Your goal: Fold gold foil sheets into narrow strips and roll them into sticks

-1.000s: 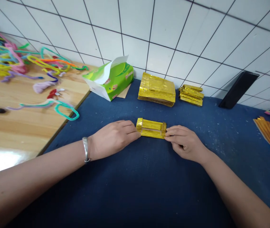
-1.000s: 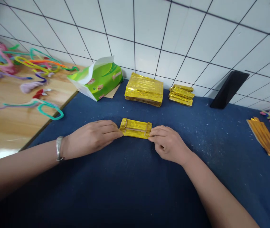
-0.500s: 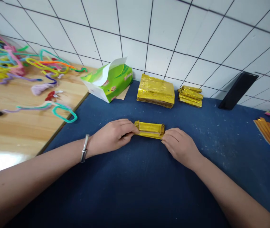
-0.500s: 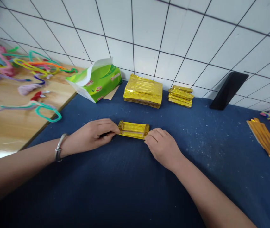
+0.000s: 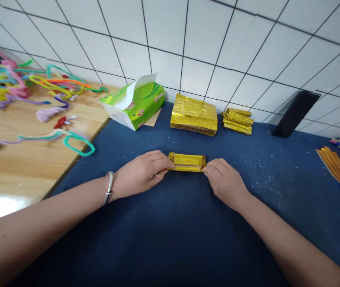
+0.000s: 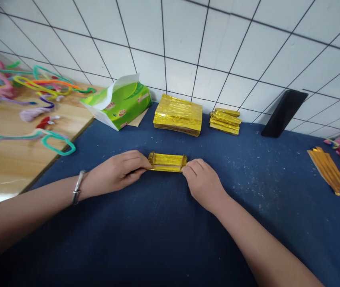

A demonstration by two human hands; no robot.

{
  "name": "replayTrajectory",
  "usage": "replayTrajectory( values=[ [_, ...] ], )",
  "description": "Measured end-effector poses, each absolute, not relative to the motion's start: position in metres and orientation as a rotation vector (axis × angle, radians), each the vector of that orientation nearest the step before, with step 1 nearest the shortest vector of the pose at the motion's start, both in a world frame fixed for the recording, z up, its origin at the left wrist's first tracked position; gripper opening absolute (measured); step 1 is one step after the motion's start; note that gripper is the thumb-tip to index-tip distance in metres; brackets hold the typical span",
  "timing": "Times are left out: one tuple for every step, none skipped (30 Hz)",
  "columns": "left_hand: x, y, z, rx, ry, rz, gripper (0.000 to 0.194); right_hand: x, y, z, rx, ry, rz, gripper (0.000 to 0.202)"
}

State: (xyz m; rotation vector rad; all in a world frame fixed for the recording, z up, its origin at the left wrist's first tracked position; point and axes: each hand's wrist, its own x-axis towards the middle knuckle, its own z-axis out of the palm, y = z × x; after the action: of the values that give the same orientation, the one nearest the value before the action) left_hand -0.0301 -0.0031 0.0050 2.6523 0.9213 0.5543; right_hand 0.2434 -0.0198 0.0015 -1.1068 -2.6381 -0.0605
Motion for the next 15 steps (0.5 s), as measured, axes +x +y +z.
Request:
replayTrajectory(
  values=[
    [-0.0306, -0.0030, 0.0040, 2.683, 0.909, 0.540, 0.020, 0.2436, -0.0194, 0.0009, -1.107, -2.634, -0.062, 0.022],
    [-0.0310, -0.0030, 0.0031, 2.712, 0.901, 0.530, 0.020, 0.2437, -0.0191, 0.0003, -1.103, -2.630, -0.063, 0.021],
    [-0.0314, -0.0031, 0.0024, 2.738, 0.899, 0.528, 0.020, 0.2437, -0.0188, -0.0004, -1.096, -2.625, -0.061, 0.020],
    [-0.0318, -0.0032, 0.0020, 2.757, 0.911, 0.533, 0.020, 0.2438, -0.0185, -0.0009, -1.090, -2.621, -0.057, 0.019],
    [-0.0321, -0.0034, 0.0018, 2.769, 0.932, 0.543, 0.020, 0.2438, -0.0183, -0.0013, -1.085, -2.617, -0.049, 0.018],
    [-0.0324, -0.0037, 0.0018, 2.778, 0.953, 0.552, 0.020, 0.2438, -0.0181, -0.0014, -1.078, -2.613, -0.041, 0.017],
    [-0.0326, -0.0041, 0.0019, 2.784, 0.968, 0.554, 0.019, 0.2438, -0.0181, -0.0013, -1.073, -2.606, -0.032, 0.017],
    [-0.0329, -0.0045, 0.0021, 2.787, 0.977, 0.549, 0.019, 0.2436, -0.0181, -0.0010, -1.069, -2.602, -0.022, 0.016],
    [-0.0330, -0.0050, 0.0023, 2.786, 0.981, 0.544, 0.019, 0.2433, -0.0183, -0.0003, -1.065, -2.599, -0.013, 0.016],
    [-0.0331, -0.0055, 0.0024, 2.779, 0.988, 0.543, 0.019, 0.2429, -0.0185, 0.0005, -1.063, -2.599, -0.003, 0.015],
    [-0.0331, -0.0059, 0.0024, 2.764, 0.998, 0.546, 0.019, 0.2424, -0.0187, 0.0015, -1.066, -2.600, 0.009, 0.015],
    [-0.0330, -0.0063, 0.0023, 2.742, 1.016, 0.558, 0.019, 0.2418, -0.0189, 0.0025, -1.071, -2.603, 0.021, 0.015],
    [-0.0328, -0.0065, 0.0022, 2.718, 1.033, 0.579, 0.019, 0.2413, -0.0191, 0.0034, -1.076, -2.604, 0.035, 0.016],
    [-0.0325, -0.0065, 0.0020, 2.696, 1.044, 0.602, 0.019, 0.2409, -0.0192, 0.0042, -1.081, -2.601, 0.047, 0.016],
    [-0.0323, -0.0064, 0.0018, 2.681, 1.043, 0.620, 0.019, 0.2405, -0.0192, 0.0049, -1.087, -2.594, 0.059, 0.016]
  ],
)
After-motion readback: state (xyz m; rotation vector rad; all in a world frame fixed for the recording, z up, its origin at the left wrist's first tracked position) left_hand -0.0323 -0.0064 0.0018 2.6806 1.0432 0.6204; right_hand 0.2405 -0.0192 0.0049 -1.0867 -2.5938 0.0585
